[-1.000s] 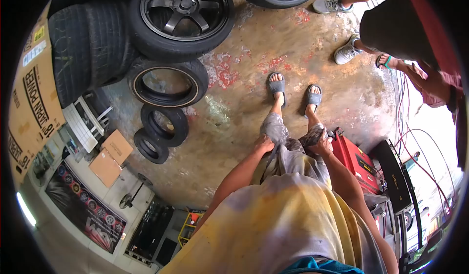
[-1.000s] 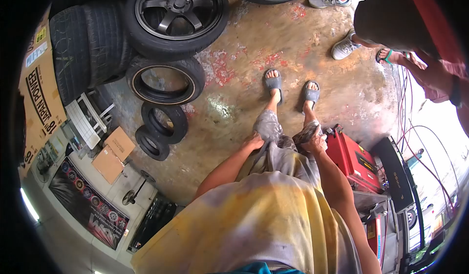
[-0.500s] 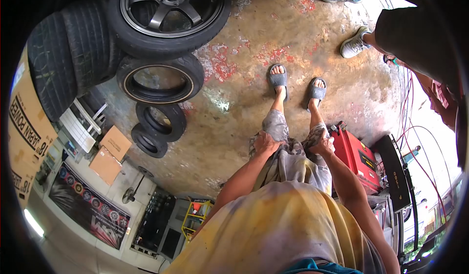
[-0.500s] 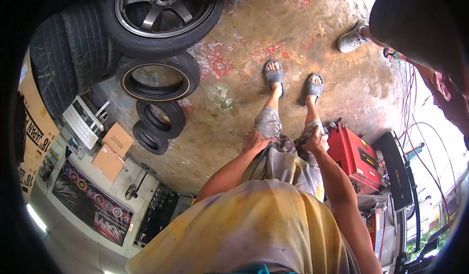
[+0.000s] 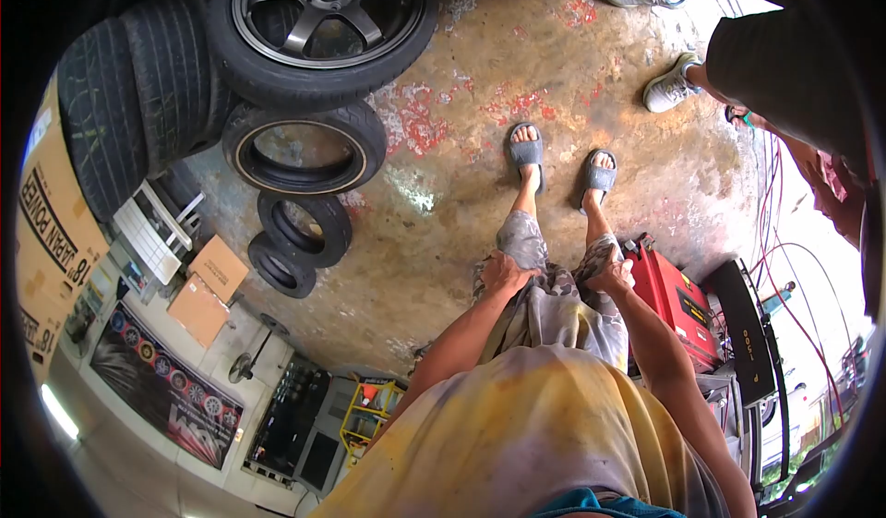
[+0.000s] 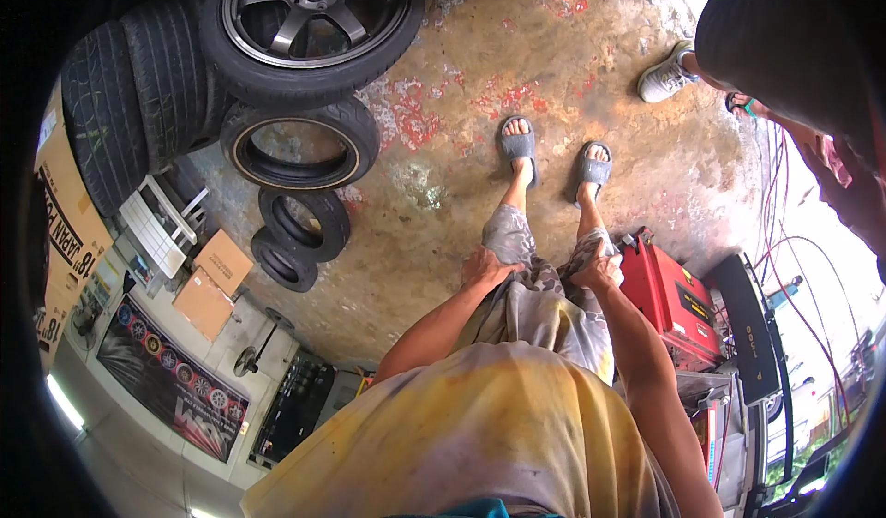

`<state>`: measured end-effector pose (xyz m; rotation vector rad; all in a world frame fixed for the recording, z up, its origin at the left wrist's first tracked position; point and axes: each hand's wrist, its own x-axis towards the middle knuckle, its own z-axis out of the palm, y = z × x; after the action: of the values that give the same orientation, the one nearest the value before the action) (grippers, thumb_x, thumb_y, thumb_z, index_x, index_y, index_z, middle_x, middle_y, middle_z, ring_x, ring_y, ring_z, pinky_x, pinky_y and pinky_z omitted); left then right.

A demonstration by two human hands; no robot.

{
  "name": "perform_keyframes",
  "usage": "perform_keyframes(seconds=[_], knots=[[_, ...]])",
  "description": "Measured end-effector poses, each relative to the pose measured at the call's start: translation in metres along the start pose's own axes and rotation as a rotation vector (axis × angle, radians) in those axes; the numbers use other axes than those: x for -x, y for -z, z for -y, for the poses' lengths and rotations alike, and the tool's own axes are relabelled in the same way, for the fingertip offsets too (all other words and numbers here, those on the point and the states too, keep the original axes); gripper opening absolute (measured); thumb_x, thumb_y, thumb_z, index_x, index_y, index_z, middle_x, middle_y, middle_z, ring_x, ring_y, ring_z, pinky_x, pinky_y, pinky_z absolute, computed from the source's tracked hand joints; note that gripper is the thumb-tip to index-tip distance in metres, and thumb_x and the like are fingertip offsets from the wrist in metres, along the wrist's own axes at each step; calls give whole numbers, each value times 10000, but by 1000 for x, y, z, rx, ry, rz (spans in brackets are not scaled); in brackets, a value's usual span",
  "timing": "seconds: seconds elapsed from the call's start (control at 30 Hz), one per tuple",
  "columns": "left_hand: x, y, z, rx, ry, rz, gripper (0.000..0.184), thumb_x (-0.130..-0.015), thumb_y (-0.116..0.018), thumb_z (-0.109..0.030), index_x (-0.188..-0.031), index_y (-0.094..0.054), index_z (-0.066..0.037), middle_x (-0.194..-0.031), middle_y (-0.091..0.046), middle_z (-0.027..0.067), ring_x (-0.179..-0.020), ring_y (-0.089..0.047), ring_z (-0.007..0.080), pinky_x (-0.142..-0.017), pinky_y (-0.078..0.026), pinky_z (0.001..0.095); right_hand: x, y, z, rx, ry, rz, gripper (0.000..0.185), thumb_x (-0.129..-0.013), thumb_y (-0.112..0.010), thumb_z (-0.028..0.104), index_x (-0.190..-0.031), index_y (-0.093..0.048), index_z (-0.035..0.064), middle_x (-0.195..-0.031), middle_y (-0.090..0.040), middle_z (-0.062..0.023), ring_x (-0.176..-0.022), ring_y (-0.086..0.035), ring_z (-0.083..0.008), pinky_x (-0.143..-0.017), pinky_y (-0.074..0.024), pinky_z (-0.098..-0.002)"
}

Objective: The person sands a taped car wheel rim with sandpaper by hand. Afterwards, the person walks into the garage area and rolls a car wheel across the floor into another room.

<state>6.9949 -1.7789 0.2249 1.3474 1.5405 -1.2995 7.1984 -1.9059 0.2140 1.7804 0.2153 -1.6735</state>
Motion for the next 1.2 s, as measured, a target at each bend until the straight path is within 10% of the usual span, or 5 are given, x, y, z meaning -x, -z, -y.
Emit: perform_keyframes(seconds=[0.67,1.2], knots=[[-9,-34,-10,-83,25,-30,1292,-590,-859,-671,-1420,-309,151,-1292,-609,250,-1140,-655,349,-954,-548,425,-8,1,-20,-82,67,-48,1336,-574,-879,371,-1609,-48,216,-1401,-367,-230,-1273,-531,-392,-1004,-506,-448],[31,3,-33,62,-140,-108,1214,-714,-711,-739,-1414,-316,169,-1372,-502,318,-1253,-547,413,-1022,-482,463,-70,-1,-31,165,188,-237,1454,-525,-890,532,-1611,4,163,-1336,-434,-204,-1213,-565,-346,-949,-525,-425]])
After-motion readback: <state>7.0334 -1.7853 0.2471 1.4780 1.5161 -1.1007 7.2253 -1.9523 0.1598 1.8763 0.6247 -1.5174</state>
